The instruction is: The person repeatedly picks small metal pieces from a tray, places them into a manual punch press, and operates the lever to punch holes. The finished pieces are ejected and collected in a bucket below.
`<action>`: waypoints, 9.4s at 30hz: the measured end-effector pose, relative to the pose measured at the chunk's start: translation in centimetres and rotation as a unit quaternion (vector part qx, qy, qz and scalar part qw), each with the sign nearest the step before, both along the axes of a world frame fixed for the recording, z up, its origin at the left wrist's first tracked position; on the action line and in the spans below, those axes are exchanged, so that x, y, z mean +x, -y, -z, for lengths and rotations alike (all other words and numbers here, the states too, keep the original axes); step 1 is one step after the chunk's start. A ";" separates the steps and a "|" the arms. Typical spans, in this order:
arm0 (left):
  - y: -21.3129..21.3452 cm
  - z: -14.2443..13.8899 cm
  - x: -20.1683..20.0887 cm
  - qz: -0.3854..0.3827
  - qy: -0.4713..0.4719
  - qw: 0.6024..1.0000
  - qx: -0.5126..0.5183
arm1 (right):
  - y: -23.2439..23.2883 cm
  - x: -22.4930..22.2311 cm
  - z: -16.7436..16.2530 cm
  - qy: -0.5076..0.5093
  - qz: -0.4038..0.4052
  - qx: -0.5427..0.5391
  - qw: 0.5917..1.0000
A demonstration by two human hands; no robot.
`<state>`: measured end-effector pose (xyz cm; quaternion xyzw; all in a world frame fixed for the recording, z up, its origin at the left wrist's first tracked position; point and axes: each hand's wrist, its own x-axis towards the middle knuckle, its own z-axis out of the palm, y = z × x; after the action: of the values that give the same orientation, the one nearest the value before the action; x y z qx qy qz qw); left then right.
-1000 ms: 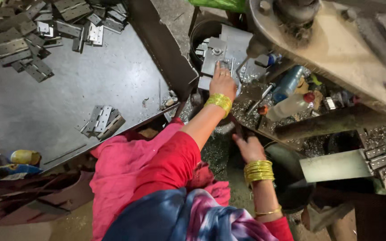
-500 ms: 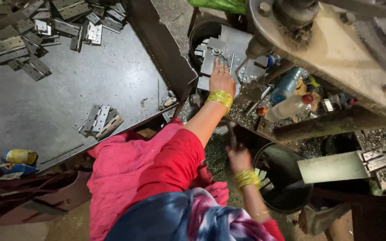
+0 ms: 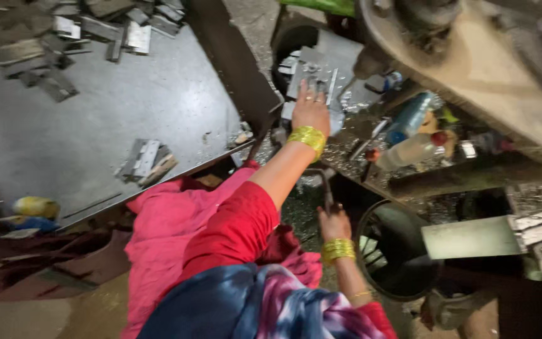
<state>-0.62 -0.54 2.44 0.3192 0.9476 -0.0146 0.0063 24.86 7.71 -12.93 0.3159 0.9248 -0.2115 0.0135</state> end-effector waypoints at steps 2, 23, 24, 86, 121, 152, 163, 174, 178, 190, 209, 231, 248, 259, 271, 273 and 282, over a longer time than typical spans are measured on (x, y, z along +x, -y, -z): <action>-0.1 0.1 -0.4 0.006 0.020 0.999 -0.041 | -0.9 -0.4 -1.5 0.014 -0.013 -0.058 0.998; -1.9 -0.2 -2.6 -0.050 -0.020 0.998 0.021 | -5.7 -2.8 -4.0 0.067 -0.011 -0.032 0.997; -2.1 -0.8 -2.4 -0.059 -0.019 0.998 0.000 | -4.9 -2.5 -3.4 0.070 -0.019 -0.021 0.997; 38.9 12.5 3.4 -0.395 0.039 0.880 0.261 | -3.7 -7.7 -17.7 -0.196 -0.093 0.251 0.943; 0.0 3.8 2.0 -0.005 -0.132 0.981 0.141 | 1.3 -3.2 -11.6 -0.112 -0.011 -0.071 0.991; 0.6 1.7 1.9 -0.012 -0.019 0.994 0.106 | -0.5 -1.6 -3.5 0.012 0.064 -0.130 0.989; 2.9 -0.1 2.7 0.012 -0.032 0.999 0.031 | -1.1 -0.4 3.7 -0.018 0.001 -0.041 0.999; 0.0 1.9 -0.8 -0.014 -0.043 0.999 0.007 | -1.3 -1.5 -1.6 -0.011 -0.043 -0.035 0.998; -0.2 1.6 -1.2 -0.030 -0.070 0.995 0.059 | -1.1 -1.3 0.2 -0.057 -0.011 -0.079 0.995; 1.3 1.3 -0.4 -0.030 -0.154 0.983 0.093 | 0.5 -0.7 -0.3 -0.009 -0.048 -0.053 0.997; 0.4 1.8 -1.1 0.047 -0.092 0.994 -0.023 | -1.5 -1.9 -4.5 0.034 -0.009 -0.080 0.996; -1.6 3.5 -5.4 -0.022 -0.066 0.996 0.057 | 4.0 0.2 -0.8 0.048 0.089 -0.147 0.984; 2.7 1.3 -2.0 0.079 -0.039 0.995 0.052 | 4.4 -5.6 -20.0 0.005 -0.036 -0.021 0.999; 0.9 3.4 -2.4 0.034 -0.088 0.995 -0.016 | 2.7 -1.5 -5.8 0.011 0.008 -0.074 0.997; 0.6 2.1 -2.0 0.056 -0.044 0.996 -0.056 | -0.3 -1.3 0.7 0.027 -0.003 -0.031 0.999; 0.9 2.1 -1.7 0.051 -0.042 0.997 -0.048 | 1.4 -0.4 1.8 -0.025 0.048 -0.062 0.997; 1.3 3.5 -1.7 0.054 -0.041 0.998 0.003 | 1.6 -2.4 -7.6 -0.116 0.010 0.069 0.991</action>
<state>-2.27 -1.82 -1.02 0.3690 0.9285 -0.0247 -0.0341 22.48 6.15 -5.30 0.2992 0.9292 -0.1822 -0.1177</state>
